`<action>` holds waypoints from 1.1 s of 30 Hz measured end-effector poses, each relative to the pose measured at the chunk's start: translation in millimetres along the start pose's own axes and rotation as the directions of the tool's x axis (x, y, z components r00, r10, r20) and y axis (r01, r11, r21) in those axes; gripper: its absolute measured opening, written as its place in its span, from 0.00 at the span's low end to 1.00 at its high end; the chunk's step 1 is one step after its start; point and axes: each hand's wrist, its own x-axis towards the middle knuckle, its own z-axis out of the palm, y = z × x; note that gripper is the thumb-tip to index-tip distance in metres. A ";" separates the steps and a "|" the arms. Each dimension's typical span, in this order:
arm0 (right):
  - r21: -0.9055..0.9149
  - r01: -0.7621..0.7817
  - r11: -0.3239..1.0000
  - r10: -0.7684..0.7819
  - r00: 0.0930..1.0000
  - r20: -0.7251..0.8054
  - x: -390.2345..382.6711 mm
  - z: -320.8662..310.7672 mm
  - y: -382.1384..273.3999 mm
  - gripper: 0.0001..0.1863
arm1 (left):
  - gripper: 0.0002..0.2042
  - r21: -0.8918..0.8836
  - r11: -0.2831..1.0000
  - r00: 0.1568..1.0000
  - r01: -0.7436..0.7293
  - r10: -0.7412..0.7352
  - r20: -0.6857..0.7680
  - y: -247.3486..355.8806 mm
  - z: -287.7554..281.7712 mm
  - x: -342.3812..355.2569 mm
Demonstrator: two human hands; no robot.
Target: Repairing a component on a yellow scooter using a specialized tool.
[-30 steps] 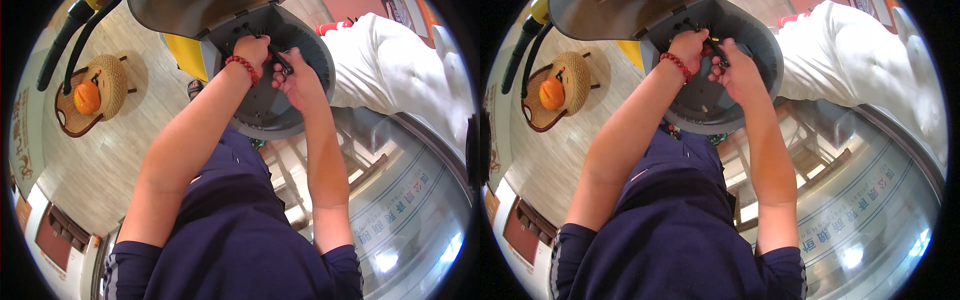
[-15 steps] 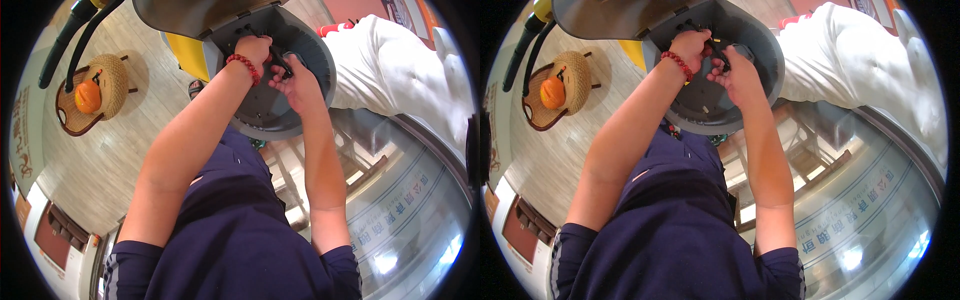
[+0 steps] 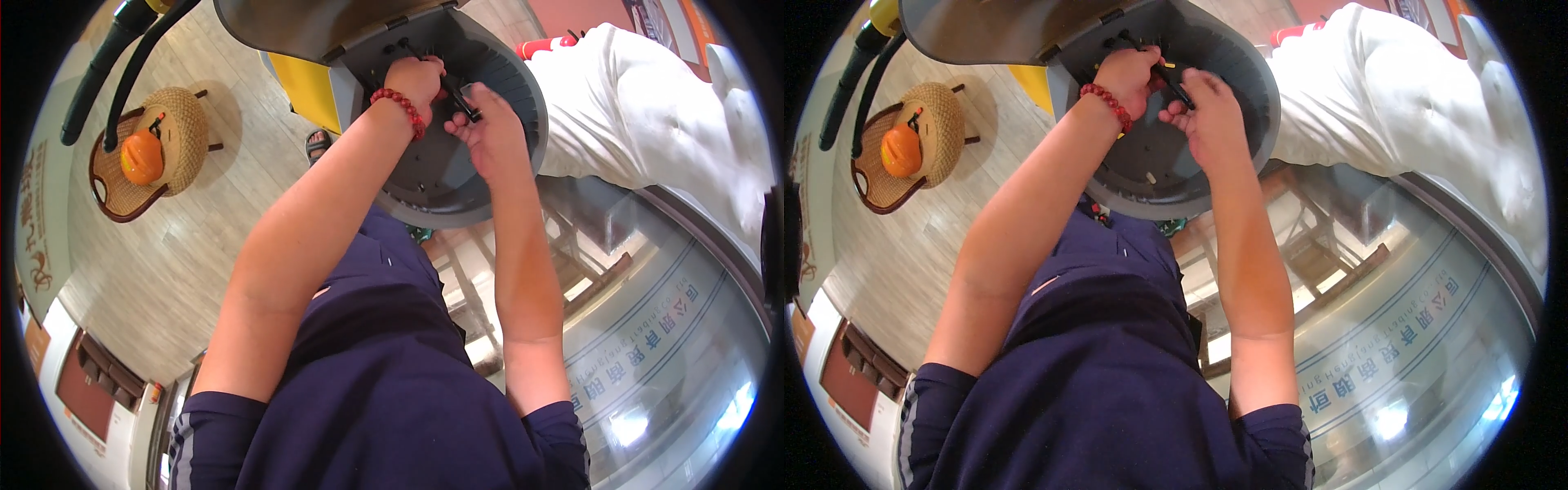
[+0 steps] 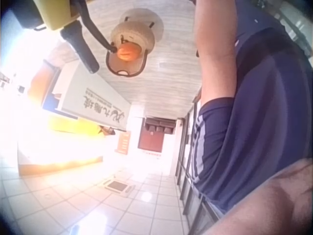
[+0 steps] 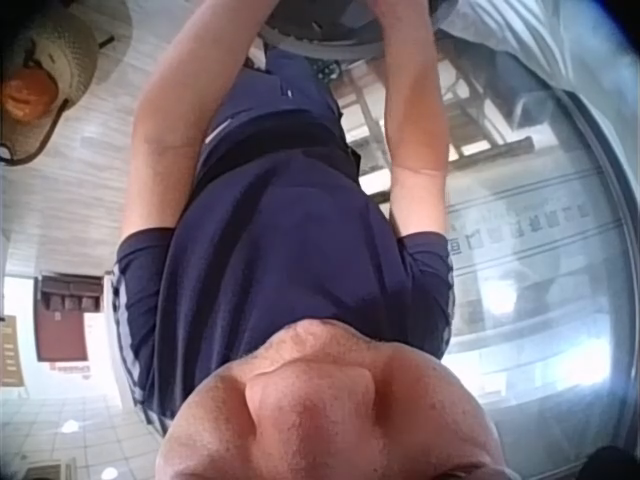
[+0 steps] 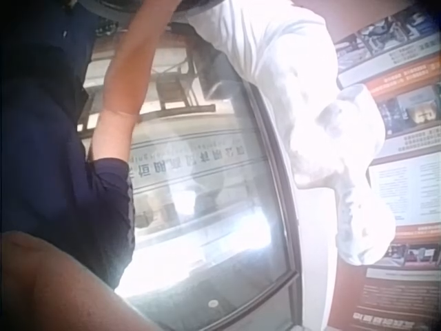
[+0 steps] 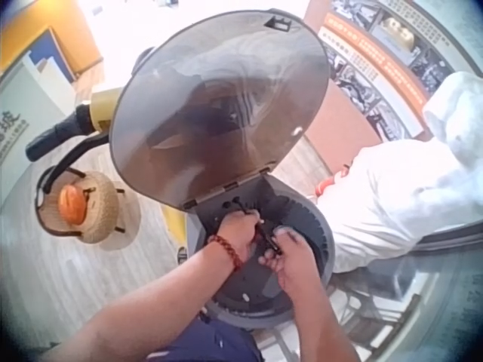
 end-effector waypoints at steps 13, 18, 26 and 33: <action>-0.120 -0.204 0.972 0.230 0.931 0.283 -6.5 -6.0 -7.8 0.15 | 0.10 0.044 0.998 0.999 0.034 -0.033 -0.010 4.3 -2.0 -4.0; 0.458 -0.568 0.684 0.389 0.815 0.430 4.5 -17.5 -10.5 0.15 | 0.09 0.021 1.000 1.000 0.017 -0.017 0.021 2.6 -1.5 -3.6; -0.453 0.070 0.889 0.052 0.967 0.251 -3.8 -3.4 -1.5 0.13 | 0.08 0.062 0.998 1.000 -0.004 0.004 -0.009 2.3 1.6 -1.9; 0.347 -0.525 0.777 0.478 0.851 0.215 -6.0 -8.9 -6.1 0.10 | 0.08 0.029 0.999 0.999 0.043 -0.042 -0.035 3.1 -2.1 -2.8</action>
